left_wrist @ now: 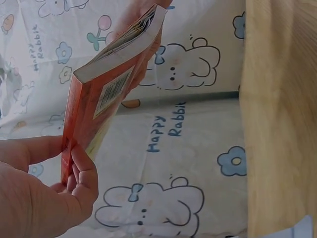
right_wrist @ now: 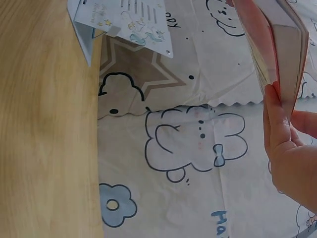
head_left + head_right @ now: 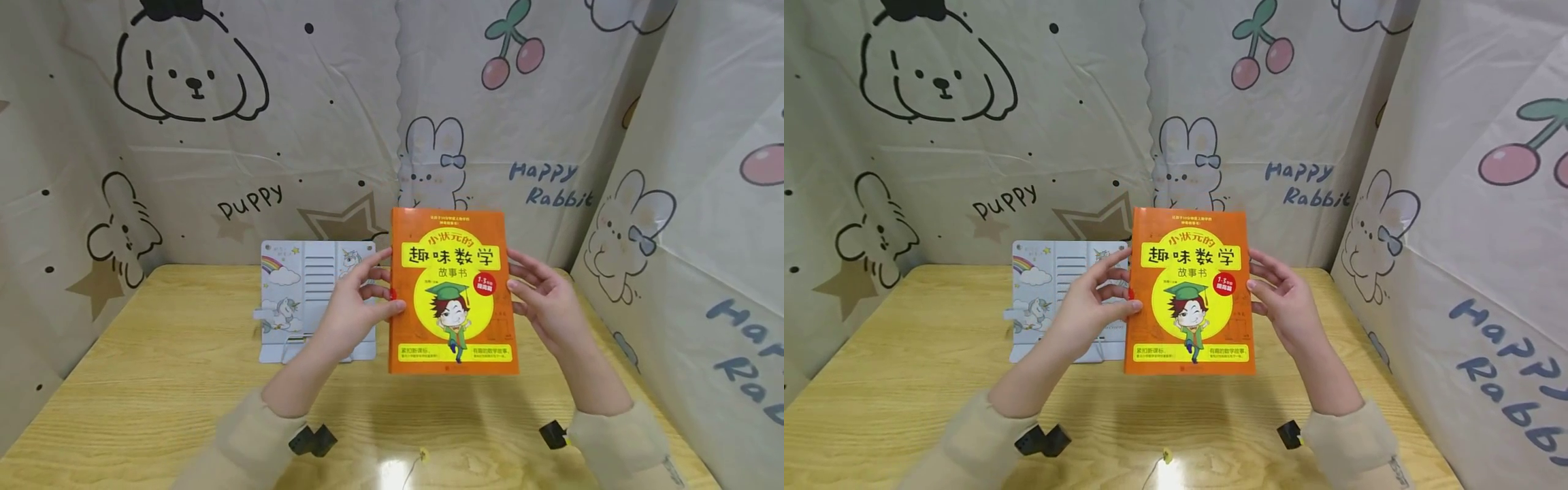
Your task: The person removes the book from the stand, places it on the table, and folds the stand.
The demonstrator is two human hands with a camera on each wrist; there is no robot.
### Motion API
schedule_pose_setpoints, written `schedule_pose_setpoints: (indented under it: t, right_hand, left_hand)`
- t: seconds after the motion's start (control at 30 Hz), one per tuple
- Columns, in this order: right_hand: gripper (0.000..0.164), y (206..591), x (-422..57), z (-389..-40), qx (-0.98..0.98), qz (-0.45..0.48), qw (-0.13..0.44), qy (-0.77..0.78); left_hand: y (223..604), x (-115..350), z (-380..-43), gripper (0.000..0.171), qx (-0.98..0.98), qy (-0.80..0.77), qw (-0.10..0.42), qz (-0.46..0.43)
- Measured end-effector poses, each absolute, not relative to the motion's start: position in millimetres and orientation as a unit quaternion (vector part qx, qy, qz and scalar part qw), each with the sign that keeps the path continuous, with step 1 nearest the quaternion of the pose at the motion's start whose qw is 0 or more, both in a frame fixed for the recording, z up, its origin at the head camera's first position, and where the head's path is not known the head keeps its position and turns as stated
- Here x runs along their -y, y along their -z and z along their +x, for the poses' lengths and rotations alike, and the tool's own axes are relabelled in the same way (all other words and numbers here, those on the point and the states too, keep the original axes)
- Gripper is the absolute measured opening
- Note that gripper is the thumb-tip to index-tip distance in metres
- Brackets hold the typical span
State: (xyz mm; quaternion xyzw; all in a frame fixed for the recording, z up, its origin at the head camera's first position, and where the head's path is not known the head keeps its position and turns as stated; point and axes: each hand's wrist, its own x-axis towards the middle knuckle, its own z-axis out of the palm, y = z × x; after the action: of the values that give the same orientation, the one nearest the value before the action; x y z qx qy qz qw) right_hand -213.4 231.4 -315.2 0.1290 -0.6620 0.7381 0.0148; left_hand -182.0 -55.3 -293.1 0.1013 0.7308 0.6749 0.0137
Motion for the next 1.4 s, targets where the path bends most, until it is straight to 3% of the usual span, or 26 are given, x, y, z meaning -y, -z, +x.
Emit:
schedule_pose_setpoints:
  t: [0.33,0.97,1.4]
  right_hand:
    - [0.052,336.5,-243.3,-217.4,0.681,0.095,-0.013,-0.726]
    - [0.055,372.6,-261.2,-231.7,0.713,0.053,-0.077,-0.695]
    - [0.052,394.9,-269.1,-244.0,0.726,0.014,-0.12,-0.677]
  left_hand:
    - [335.0,42.3,-202.9,0.071,-0.708,-0.701,0.034,0.079]
    - [371.2,23.7,-214.2,0.075,-0.69,-0.718,0.087,0.031]
    - [408.2,9.9,-232.2,0.073,-0.675,-0.731,0.096,0.001]
